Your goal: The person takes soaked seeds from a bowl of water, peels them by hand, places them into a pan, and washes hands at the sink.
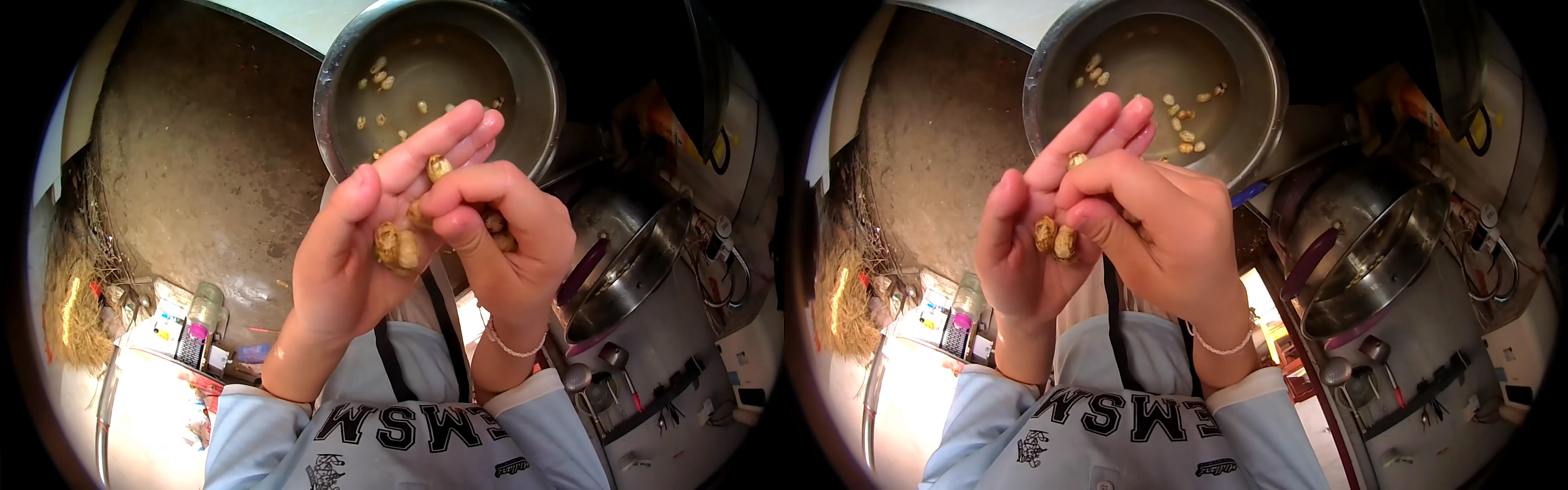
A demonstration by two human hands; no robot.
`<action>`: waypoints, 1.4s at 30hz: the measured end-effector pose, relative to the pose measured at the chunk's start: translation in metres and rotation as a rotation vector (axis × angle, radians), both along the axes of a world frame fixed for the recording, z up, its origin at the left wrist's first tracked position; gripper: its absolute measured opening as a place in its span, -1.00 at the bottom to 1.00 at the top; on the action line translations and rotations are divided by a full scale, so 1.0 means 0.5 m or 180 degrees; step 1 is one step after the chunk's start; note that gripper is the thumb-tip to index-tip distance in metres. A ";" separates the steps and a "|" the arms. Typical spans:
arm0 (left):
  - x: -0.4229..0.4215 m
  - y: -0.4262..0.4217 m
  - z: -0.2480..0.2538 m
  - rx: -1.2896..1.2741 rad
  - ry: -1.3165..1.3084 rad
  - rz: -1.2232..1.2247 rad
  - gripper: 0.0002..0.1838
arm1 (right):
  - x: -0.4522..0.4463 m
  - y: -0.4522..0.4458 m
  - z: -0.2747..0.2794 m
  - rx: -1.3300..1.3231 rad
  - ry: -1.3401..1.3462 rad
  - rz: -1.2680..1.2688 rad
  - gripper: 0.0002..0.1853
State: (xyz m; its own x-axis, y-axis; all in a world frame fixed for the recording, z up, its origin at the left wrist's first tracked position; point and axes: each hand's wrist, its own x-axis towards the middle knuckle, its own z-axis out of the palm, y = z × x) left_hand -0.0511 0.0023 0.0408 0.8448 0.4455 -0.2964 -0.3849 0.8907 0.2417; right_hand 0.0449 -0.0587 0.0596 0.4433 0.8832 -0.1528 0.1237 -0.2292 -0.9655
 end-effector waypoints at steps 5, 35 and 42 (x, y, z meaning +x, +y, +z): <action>0.001 0.003 0.002 -0.0108 -0.0015 0.0215 -0.35 | 0.007 0.003 -0.010 0.0096 -0.0153 0.0017 -0.86; -0.017 -0.021 0.032 0.1856 0.1585 0.0396 -0.70 | -0.021 -0.028 -0.024 0.1105 0.2553 -0.0596 -0.67; -0.029 -0.002 0.028 0.3774 0.2051 0.0344 -0.68 | -0.020 -0.024 -0.007 0.0733 0.2919 -0.0867 -0.70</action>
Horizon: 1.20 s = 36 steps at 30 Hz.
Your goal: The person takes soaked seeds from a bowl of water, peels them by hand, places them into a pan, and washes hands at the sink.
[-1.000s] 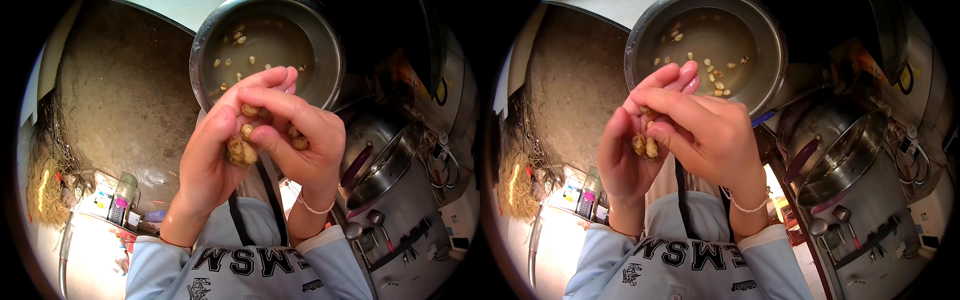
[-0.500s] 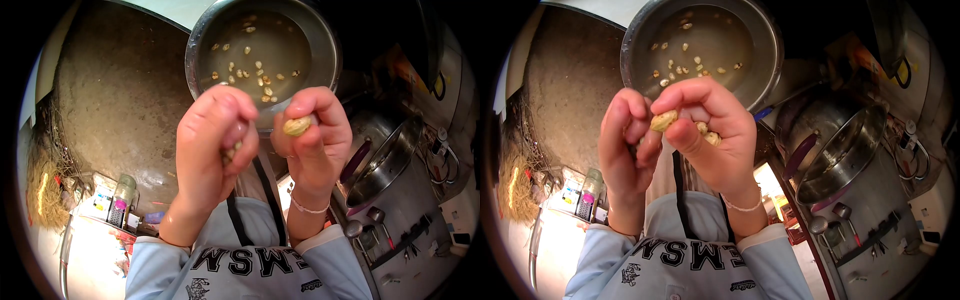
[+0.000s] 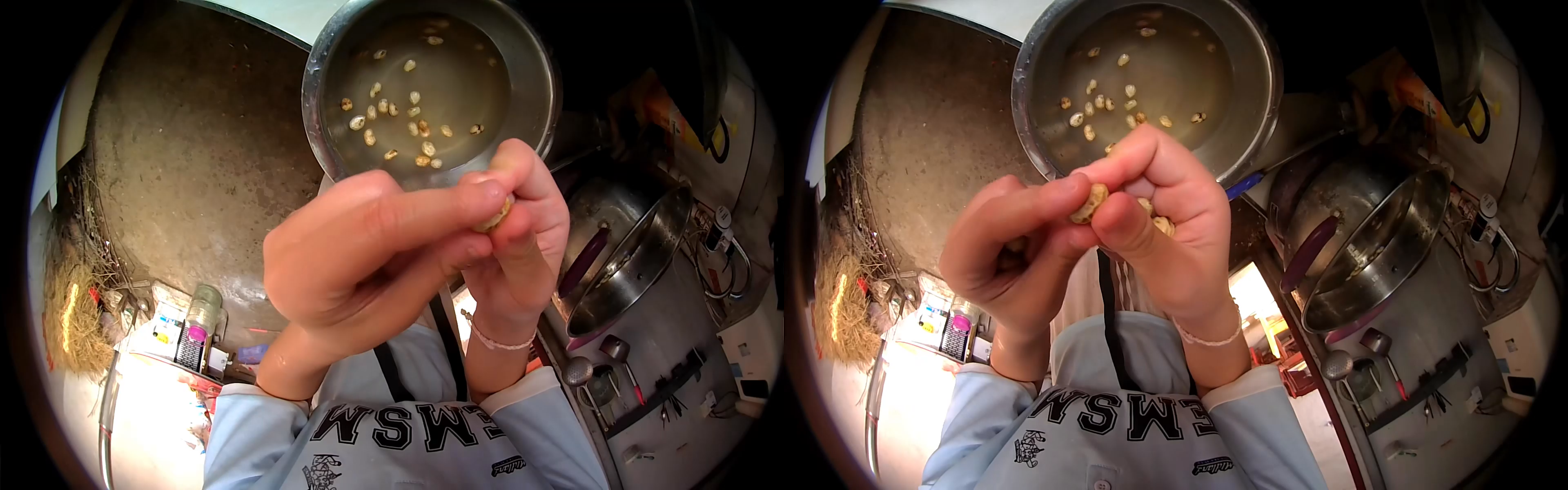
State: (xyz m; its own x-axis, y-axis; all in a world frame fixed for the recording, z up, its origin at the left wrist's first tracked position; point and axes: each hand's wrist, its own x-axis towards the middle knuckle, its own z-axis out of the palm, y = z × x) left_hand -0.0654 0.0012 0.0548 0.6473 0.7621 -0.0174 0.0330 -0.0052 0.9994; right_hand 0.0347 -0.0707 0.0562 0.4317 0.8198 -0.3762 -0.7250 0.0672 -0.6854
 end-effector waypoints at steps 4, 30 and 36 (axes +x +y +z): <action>0.000 0.002 -0.016 0.0738 -0.0040 0.0110 -0.70 | 0.000 -0.009 -0.013 -0.0092 -0.0561 0.0291 -0.68; 0.021 0.019 -0.015 0.0739 0.0001 -0.0088 -0.73 | 0.021 0.000 -0.014 -0.0247 -0.1680 0.0303 -0.72; 0.025 0.022 -0.014 0.0559 0.0175 -0.0288 -0.74 | 0.028 -0.004 -0.012 -0.0339 -0.1776 0.0574 -0.77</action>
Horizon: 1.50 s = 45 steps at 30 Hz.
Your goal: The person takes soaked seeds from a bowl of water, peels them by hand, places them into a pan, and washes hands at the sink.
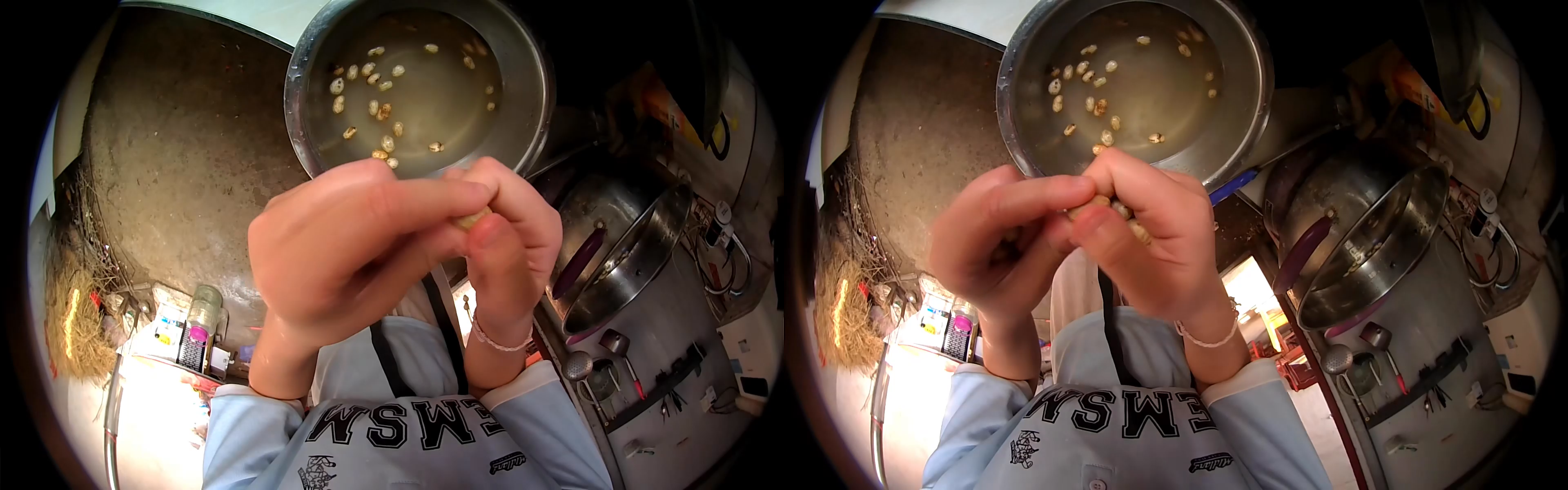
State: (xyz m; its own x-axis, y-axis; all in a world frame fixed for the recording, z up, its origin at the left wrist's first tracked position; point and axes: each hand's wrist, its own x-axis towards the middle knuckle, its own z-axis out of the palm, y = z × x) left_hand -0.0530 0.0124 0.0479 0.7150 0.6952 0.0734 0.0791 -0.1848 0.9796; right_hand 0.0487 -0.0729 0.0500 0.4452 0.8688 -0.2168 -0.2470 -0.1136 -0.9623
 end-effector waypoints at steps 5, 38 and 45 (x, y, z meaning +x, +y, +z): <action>0.000 -0.001 -0.014 -0.0473 -0.0290 0.0048 -0.77 | 0.014 -0.002 0.007 0.0030 0.0494 0.0079 -0.83; -0.020 -0.028 0.010 -0.1020 -0.0297 0.0346 -0.89 | -0.016 -0.014 0.008 0.0083 0.0180 -0.0004 -0.71; -0.013 -0.053 -0.013 -0.2918 -0.1116 0.0637 -0.91 | -0.031 -0.018 0.001 0.0099 0.0247 -0.0071 -0.75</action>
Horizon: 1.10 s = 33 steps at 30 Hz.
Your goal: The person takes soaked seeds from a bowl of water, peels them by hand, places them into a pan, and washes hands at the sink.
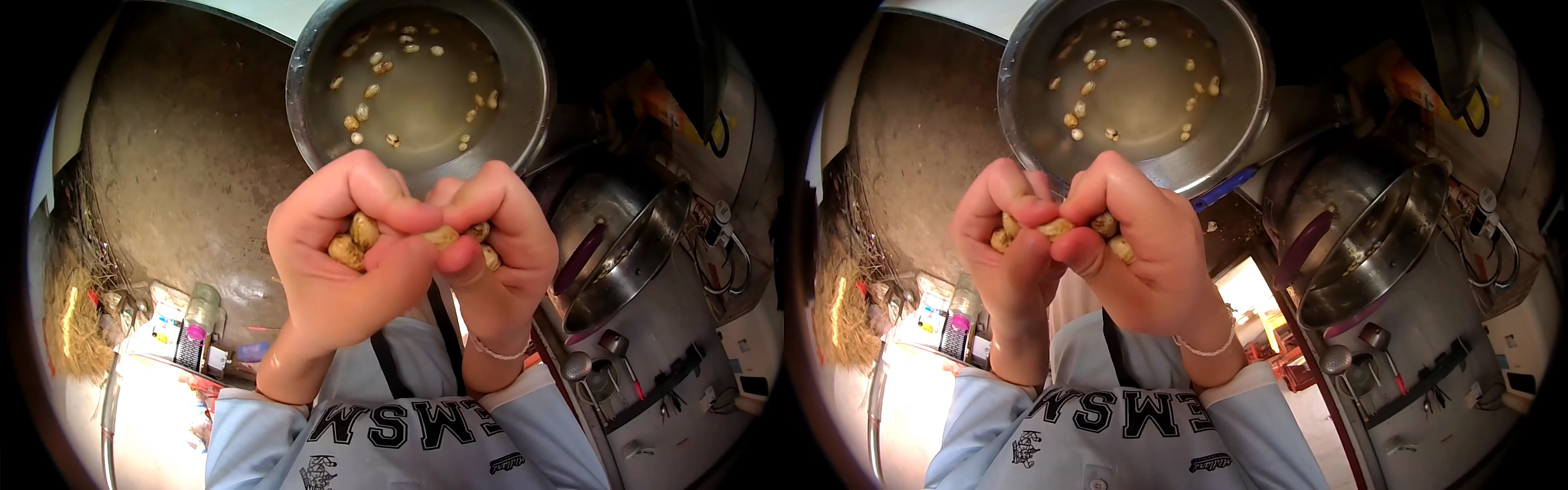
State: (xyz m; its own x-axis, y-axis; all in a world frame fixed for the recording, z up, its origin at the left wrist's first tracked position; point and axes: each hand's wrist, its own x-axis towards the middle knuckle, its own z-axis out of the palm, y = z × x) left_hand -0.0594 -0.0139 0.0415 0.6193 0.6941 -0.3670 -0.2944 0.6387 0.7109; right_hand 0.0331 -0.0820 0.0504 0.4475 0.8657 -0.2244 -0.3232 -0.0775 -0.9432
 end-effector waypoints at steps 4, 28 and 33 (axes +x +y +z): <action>0.001 0.012 0.011 -0.0001 0.0099 -0.0064 -0.88 | -0.003 0.003 0.004 0.0048 -0.0183 0.0092 -0.76; -0.031 0.014 0.024 0.0753 0.0789 -0.0204 -0.86 | -0.041 0.019 0.003 0.0565 0.0404 -0.0115 -0.87; -0.029 0.016 0.016 0.0764 0.0607 -0.0218 -0.89 | -0.037 0.015 -0.006 0.0558 -0.0523 0.0145 -0.88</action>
State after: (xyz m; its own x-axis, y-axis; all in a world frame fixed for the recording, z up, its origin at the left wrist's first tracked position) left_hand -0.0740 -0.0060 0.0493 0.6034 0.7340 -0.3117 -0.1034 0.4596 0.8821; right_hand 0.0148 -0.0744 0.0475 0.4251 0.9051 0.0036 -0.1644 0.0811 -0.9831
